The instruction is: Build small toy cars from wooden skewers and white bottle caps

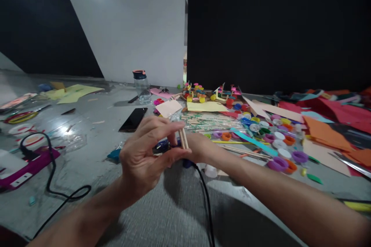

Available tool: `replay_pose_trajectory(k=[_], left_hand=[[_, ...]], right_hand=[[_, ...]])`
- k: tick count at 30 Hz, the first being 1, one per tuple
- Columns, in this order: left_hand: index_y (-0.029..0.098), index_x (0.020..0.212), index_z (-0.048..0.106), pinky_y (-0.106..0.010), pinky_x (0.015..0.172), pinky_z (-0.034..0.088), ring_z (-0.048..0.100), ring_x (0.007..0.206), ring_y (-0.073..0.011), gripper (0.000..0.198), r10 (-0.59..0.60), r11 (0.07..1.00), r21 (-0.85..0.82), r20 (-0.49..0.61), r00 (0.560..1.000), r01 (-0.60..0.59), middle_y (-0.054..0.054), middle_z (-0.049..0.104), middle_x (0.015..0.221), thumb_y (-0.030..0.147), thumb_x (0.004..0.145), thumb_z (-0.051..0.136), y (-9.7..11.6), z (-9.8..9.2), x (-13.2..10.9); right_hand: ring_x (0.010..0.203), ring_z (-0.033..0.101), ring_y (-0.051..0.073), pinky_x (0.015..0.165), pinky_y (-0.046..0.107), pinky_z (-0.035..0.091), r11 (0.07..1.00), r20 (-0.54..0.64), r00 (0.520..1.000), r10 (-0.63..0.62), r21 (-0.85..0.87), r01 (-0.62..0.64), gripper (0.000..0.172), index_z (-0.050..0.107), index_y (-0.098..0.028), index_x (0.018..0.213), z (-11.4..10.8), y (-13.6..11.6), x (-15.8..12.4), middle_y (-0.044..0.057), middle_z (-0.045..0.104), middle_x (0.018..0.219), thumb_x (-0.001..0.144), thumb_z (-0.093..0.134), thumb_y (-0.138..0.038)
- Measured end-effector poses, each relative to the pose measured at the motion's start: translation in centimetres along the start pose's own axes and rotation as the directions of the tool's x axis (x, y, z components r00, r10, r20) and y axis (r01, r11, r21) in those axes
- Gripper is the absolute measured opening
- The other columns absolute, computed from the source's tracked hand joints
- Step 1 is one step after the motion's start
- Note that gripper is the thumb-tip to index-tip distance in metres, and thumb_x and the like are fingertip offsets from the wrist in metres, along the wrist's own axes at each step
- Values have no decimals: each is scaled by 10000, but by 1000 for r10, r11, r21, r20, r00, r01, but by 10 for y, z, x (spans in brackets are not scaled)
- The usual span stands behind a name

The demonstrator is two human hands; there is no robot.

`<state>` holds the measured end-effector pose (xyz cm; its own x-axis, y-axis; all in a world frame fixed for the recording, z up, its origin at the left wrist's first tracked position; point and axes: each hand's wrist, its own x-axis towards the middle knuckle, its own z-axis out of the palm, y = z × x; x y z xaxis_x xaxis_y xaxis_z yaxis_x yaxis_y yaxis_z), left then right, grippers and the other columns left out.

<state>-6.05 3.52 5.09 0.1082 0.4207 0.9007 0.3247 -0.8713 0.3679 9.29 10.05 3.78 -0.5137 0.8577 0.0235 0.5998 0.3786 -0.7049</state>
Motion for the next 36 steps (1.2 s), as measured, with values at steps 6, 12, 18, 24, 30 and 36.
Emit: replay_pose_trajectory(k=[6, 12, 18, 24, 30, 36], left_hand=[[376, 1179, 728, -454, 933, 517, 557, 999, -232, 404, -22, 998, -67, -45, 999, 18, -19, 635, 949, 326, 790, 821, 6, 0, 2], [360, 1193, 727, -441, 934, 504, 534, 1030, -227, 444, -50, 993, -110, -54, 997, 44, -24, 599, 1005, 314, 767, 842, 5, 3, -1], [368, 1196, 728, -465, 941, 491, 533, 1040, -244, 438, -96, 987, -131, -16, 995, 93, -30, 600, 999, 318, 774, 834, 5, 9, -5], [383, 1187, 727, -455, 913, 515, 543, 1009, -242, 439, -121, 984, -130, 17, 993, 122, -29, 602, 970, 336, 765, 837, 3, 14, -10], [359, 1189, 726, -455, 930, 516, 553, 1020, -241, 449, -166, 971, -159, 84, 983, 178, -31, 599, 975, 325, 757, 844, 1, 20, -17], [366, 1217, 709, -474, 948, 504, 545, 1022, -244, 456, -157, 975, -137, 134, 978, 176, -38, 612, 993, 341, 777, 828, -1, 26, -24]], right_hand=[[517, 563, 122, 418, 236, 419, 979, -137, 979, 153, 157, -131, 153, 538, -198, 854, -24, 9, -50, -8, 587, 698, 888, 589, -339], [526, 500, 142, 458, 262, 417, 923, -325, 922, 211, 377, -78, 212, 512, -240, 956, -39, 19, -118, -46, 514, 631, 945, 550, -449], [640, 562, 214, 510, 317, 460, 878, -557, 744, 369, 471, -83, 354, 632, -329, 1008, -49, 40, -167, 19, 618, 734, 786, 733, -586], [463, 482, 195, 437, 347, 403, 725, -471, 755, 456, 688, -8, 268, 691, -325, 782, -46, 40, -177, 35, 596, 604, 724, 776, -572], [445, 496, 208, 476, 354, 414, 725, -340, 811, 477, 674, -144, 390, 600, -283, 591, -38, 41, -171, 28, 576, 470, 670, 789, -615], [588, 567, 212, 558, 331, 465, 761, -316, 838, 444, 627, -166, 379, 592, -268, 607, -28, 50, -174, 15, 618, 609, 777, 730, -577]])
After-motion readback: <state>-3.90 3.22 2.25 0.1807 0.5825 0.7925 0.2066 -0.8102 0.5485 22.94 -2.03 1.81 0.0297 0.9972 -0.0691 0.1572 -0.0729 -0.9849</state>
